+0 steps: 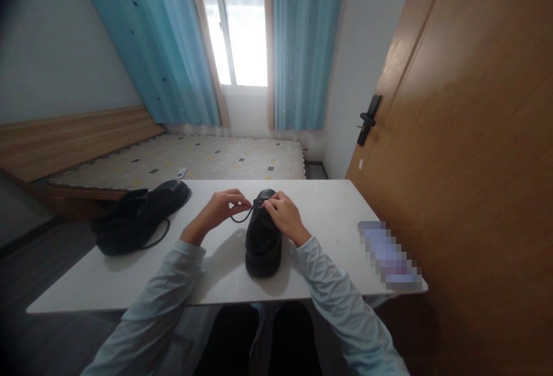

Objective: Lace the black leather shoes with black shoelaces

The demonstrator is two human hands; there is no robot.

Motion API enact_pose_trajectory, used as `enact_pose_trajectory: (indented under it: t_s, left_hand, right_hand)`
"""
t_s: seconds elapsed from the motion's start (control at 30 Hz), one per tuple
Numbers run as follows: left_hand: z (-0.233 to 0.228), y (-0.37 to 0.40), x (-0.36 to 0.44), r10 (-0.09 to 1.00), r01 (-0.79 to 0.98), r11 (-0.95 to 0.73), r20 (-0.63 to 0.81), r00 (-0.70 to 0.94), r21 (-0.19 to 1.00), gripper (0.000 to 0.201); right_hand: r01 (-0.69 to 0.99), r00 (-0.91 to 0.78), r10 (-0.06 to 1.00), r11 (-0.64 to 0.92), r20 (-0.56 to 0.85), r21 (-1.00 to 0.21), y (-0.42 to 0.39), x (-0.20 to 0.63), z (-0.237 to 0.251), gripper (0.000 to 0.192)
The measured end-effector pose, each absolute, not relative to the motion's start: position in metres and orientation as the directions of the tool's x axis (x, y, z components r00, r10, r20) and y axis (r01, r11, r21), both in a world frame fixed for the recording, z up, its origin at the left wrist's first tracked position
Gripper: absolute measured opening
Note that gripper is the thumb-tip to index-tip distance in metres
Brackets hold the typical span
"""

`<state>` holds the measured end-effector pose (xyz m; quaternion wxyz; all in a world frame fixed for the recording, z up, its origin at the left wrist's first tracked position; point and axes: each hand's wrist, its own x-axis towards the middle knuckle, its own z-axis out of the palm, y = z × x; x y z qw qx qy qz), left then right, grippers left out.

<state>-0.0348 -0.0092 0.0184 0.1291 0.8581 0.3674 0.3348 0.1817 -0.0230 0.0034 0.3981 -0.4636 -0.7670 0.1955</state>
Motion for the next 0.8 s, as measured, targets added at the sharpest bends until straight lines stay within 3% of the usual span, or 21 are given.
enact_pose_trajectory:
  t_s: [0.8]
  left_hand:
    - [0.0085, -0.0075, -0.0317, 0.702, 0.551, -0.707, 0.529, 0.476, 0.443, 0.007]
  right_hand:
    - [0.598, -0.258, 0.891, 0.451, 0.374, -0.662, -0.0275, 0.1799, 0.0121, 0.029]
